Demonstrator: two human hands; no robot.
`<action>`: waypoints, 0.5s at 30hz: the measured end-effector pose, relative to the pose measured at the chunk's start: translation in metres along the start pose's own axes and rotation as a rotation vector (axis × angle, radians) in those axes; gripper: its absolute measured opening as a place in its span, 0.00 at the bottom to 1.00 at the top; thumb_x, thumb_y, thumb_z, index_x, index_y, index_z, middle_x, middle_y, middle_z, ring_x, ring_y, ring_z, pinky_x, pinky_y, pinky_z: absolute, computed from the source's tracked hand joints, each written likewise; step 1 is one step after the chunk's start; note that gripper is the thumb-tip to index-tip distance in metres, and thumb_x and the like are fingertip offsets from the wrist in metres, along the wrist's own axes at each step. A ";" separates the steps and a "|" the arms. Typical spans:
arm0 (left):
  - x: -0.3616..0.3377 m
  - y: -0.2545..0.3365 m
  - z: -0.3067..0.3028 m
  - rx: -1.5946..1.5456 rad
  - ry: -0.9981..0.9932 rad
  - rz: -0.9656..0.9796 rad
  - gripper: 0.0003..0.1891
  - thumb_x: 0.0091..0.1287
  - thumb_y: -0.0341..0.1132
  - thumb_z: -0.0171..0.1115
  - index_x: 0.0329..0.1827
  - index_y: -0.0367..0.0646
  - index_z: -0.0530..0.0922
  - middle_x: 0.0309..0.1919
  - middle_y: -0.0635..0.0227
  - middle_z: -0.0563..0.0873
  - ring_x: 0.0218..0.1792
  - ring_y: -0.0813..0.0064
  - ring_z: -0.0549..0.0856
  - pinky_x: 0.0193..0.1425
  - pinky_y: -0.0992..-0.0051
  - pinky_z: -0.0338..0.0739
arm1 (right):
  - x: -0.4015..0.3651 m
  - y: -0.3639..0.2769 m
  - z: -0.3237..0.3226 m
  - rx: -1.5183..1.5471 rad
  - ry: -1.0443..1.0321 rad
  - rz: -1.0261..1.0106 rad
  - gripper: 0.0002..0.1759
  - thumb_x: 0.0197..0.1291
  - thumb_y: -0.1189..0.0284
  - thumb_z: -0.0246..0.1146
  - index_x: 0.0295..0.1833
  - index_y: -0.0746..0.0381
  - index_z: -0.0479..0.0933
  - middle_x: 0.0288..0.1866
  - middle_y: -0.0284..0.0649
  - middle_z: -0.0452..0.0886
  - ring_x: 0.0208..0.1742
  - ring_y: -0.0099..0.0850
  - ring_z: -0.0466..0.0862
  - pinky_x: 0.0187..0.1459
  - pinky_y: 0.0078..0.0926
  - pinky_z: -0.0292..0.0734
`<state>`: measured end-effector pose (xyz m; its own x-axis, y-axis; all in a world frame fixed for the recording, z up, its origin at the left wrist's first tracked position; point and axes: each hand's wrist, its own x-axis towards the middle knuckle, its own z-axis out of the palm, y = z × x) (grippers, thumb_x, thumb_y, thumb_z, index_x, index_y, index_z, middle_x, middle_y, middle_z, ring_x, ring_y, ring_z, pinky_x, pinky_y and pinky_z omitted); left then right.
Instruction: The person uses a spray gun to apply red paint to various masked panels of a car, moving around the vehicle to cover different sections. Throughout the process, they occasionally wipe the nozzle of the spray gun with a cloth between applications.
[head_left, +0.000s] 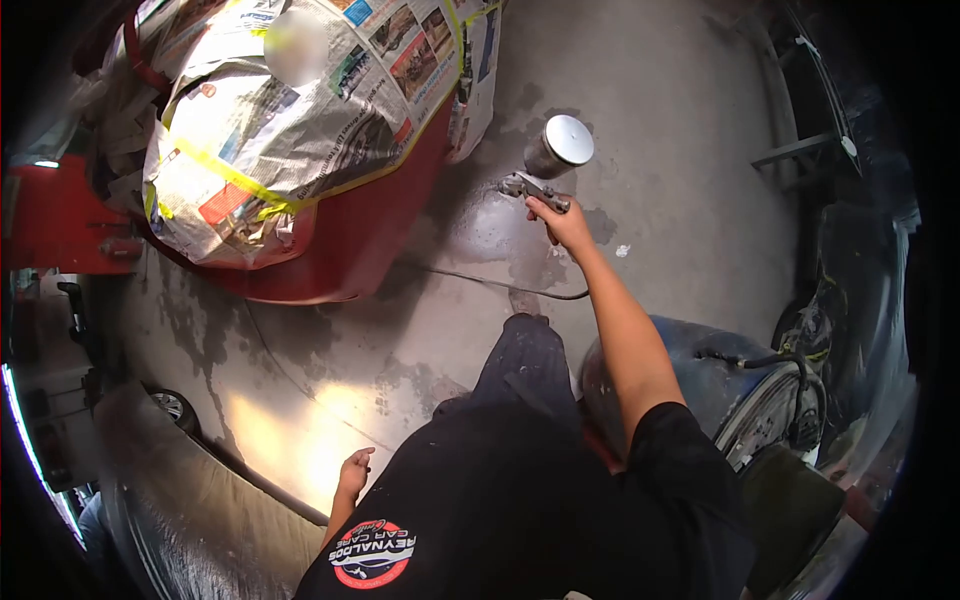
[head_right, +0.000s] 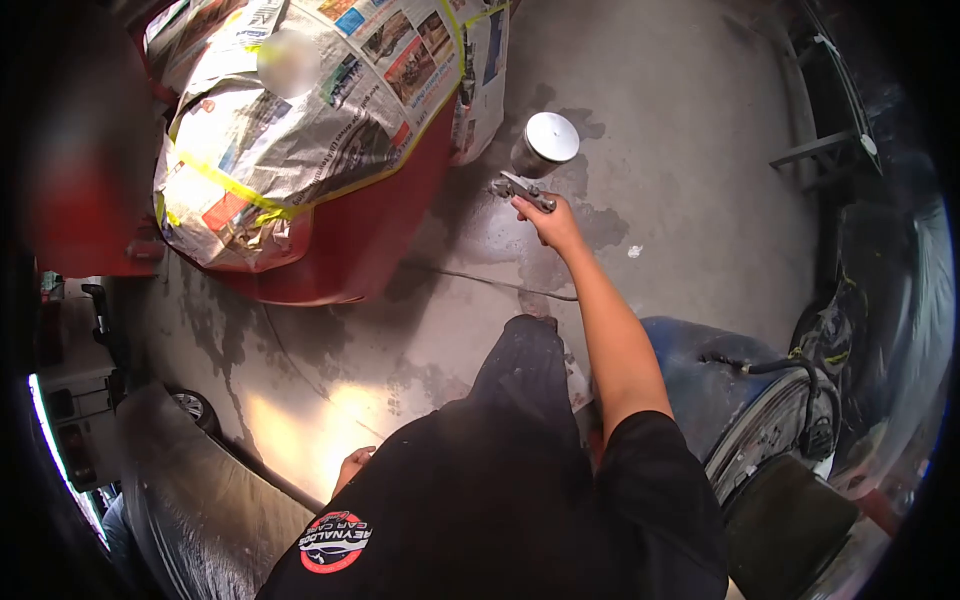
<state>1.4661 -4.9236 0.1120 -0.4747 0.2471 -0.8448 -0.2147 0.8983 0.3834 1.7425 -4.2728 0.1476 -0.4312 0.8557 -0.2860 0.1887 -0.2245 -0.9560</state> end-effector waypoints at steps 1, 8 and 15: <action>-0.007 0.004 0.007 -0.015 -0.014 0.003 0.12 0.74 0.40 0.59 0.48 0.43 0.85 0.33 0.72 0.82 0.34 0.77 0.77 0.41 0.74 0.75 | 0.019 -0.003 -0.005 0.019 -0.036 -0.006 0.21 0.60 0.54 0.70 0.34 0.64 0.80 0.23 0.32 0.80 0.12 0.19 0.68 0.13 0.23 0.61; -0.063 0.100 0.095 -0.193 -0.054 -0.031 0.13 0.72 0.35 0.63 0.55 0.40 0.82 0.37 0.71 0.84 0.35 0.79 0.80 0.43 0.77 0.77 | 0.136 -0.027 -0.043 -0.061 -0.184 -0.010 0.22 0.59 0.52 0.70 0.30 0.62 0.80 0.22 0.31 0.81 0.11 0.20 0.68 0.13 0.23 0.61; -0.085 0.176 0.135 -0.223 -0.016 -0.059 0.13 0.72 0.35 0.63 0.55 0.38 0.81 0.38 0.70 0.85 0.37 0.79 0.81 0.45 0.78 0.77 | 0.248 -0.026 -0.071 -0.074 0.055 -0.033 0.23 0.59 0.51 0.70 0.34 0.63 0.83 0.22 0.34 0.80 0.10 0.21 0.69 0.13 0.23 0.61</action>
<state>1.5842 -4.7371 0.2011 -0.4426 0.2035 -0.8733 -0.4262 0.8091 0.4045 1.6933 -4.0218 0.1060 -0.3898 0.8868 -0.2482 0.2403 -0.1622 -0.9571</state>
